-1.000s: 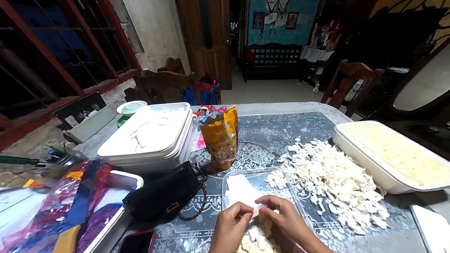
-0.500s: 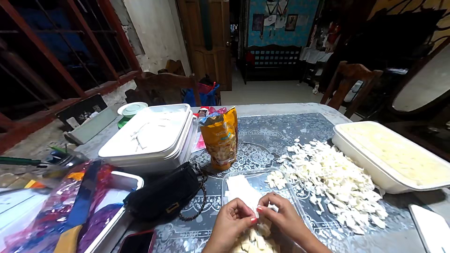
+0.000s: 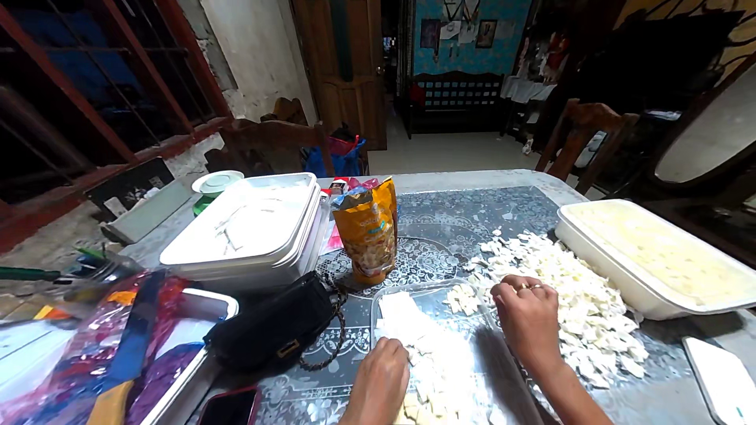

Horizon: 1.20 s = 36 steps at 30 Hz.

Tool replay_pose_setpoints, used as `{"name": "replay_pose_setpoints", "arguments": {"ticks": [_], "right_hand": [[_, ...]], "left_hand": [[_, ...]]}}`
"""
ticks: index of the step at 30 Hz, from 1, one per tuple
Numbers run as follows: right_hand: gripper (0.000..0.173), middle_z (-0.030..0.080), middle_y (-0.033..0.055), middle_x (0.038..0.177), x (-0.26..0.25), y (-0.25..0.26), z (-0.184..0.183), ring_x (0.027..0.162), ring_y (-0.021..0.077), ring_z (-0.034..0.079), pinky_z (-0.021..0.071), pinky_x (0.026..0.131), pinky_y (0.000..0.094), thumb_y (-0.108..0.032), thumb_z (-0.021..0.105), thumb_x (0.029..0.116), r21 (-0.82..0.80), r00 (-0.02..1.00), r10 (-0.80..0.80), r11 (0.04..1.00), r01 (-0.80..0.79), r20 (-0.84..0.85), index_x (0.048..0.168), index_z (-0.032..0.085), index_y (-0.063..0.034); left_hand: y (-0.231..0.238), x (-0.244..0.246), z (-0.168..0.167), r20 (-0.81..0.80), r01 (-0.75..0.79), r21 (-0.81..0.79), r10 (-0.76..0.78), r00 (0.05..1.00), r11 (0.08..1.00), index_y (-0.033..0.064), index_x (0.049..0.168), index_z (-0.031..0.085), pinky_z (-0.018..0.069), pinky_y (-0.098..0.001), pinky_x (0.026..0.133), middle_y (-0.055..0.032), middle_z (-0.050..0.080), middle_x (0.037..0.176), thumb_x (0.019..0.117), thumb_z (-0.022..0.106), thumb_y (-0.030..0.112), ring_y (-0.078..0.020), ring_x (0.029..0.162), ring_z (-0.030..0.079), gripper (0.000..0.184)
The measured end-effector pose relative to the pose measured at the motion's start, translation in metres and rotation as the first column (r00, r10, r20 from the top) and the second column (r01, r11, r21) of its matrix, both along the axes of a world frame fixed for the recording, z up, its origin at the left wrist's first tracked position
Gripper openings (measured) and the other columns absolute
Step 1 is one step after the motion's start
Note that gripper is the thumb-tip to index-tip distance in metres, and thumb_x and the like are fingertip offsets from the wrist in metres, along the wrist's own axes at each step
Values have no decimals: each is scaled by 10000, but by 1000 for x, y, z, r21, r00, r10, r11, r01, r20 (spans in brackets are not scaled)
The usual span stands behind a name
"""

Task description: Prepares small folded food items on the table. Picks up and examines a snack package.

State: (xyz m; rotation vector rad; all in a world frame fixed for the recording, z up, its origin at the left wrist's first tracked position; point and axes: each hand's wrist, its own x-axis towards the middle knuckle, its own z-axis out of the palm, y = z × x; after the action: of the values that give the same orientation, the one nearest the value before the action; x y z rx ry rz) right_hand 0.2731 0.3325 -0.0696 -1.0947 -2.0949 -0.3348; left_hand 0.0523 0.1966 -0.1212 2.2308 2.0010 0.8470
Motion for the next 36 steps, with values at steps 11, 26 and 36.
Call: {"name": "replay_pose_setpoints", "arguments": {"ticks": [11,26,36], "right_hand": [[270,708,234,1077,-30,-40,9,1093,400,658,478,979,574,-200,696,970,-923,852,509,373,-91,122,1099,716,36],[156,682,117,1163,-39,-49,-28,1011,99,649,542,859,243,-151,705,919,-638,748,291,393,-662,-596,976,746,-12],[169,734,155,1031,-42,-53,-35,1012,272,700,563,892,424,-126,697,909,-449,695,558,531,-719,-454,985,717,23]], "left_hand": [[3,-10,23,592,-71,-233,199,781,970,-22,1062,674,560,-394,703,-93,699,804,1002,615,147,-195,708,670,189],[-4,15,28,900,76,-208,160,405,975,-13,1147,538,593,-280,717,-44,731,809,900,712,13,-94,708,710,303],[-2,8,26,932,187,-225,155,328,956,35,939,667,596,-250,696,-5,704,894,849,738,18,-66,727,685,116]]}}
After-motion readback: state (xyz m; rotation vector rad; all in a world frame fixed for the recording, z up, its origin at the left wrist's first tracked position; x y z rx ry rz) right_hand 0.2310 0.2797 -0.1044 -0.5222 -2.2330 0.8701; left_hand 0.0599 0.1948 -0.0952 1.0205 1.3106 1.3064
